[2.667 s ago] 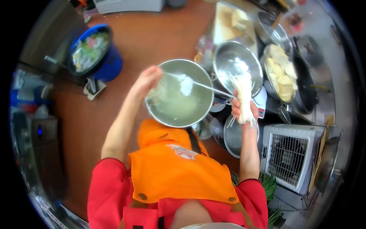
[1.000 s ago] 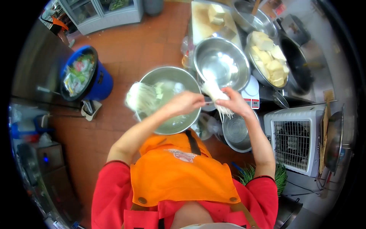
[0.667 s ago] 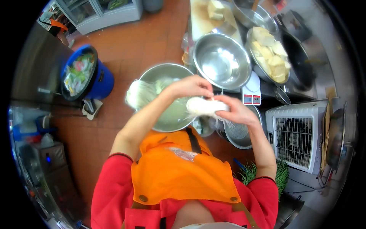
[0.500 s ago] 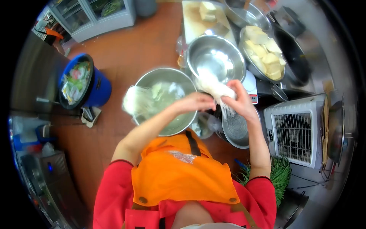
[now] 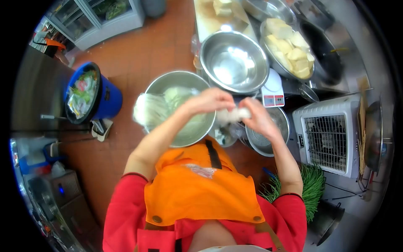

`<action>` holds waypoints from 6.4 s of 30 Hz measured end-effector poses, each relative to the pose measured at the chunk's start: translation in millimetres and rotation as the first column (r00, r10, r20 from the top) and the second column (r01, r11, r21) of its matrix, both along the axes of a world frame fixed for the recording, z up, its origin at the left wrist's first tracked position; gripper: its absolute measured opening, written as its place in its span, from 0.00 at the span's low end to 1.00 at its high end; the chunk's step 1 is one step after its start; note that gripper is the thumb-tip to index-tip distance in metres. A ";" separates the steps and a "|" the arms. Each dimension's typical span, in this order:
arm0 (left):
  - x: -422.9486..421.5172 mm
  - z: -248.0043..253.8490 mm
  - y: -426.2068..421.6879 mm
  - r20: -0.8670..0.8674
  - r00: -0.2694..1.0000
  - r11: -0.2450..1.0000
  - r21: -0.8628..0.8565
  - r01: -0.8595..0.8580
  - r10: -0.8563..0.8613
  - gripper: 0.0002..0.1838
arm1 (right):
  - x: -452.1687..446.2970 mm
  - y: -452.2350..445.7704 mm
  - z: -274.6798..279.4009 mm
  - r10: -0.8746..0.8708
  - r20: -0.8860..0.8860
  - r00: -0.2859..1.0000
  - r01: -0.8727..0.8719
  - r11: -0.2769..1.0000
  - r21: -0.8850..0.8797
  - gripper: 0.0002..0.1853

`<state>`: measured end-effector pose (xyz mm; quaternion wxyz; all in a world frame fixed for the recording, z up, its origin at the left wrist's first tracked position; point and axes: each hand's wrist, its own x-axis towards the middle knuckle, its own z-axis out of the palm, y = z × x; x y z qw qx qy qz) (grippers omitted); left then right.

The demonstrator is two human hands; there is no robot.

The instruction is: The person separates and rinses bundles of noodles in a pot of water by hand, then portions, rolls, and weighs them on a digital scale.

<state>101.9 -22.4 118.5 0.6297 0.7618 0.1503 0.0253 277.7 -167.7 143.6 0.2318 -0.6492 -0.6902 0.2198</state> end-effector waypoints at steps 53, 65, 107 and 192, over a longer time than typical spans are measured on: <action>71.9 -95.8 -69.2 -0.165 0.931 0.439 -0.846 -0.304 0.326 0.13 | 24.1 -55.8 -28.7 -0.380 0.026 0.925 0.374 0.919 0.126 0.28; 135.7 -109.2 -117.0 -0.166 0.983 0.841 -0.540 -0.024 -0.079 0.14 | 110.7 -99.5 -84.1 -0.589 -0.256 0.766 0.554 0.808 -0.200 0.33; -6.8 -121.1 -109.8 -0.409 0.812 0.632 -0.512 -0.582 0.416 0.13 | 304.8 39.0 -113.5 -0.421 0.336 0.842 0.511 0.823 -0.249 0.40; -169.4 -37.1 -23.5 0.003 0.967 0.954 0.162 -0.252 0.254 0.24 | -174.6 2.6 -61.0 -0.262 -0.837 -0.480 0.101 0.931 -0.350 0.05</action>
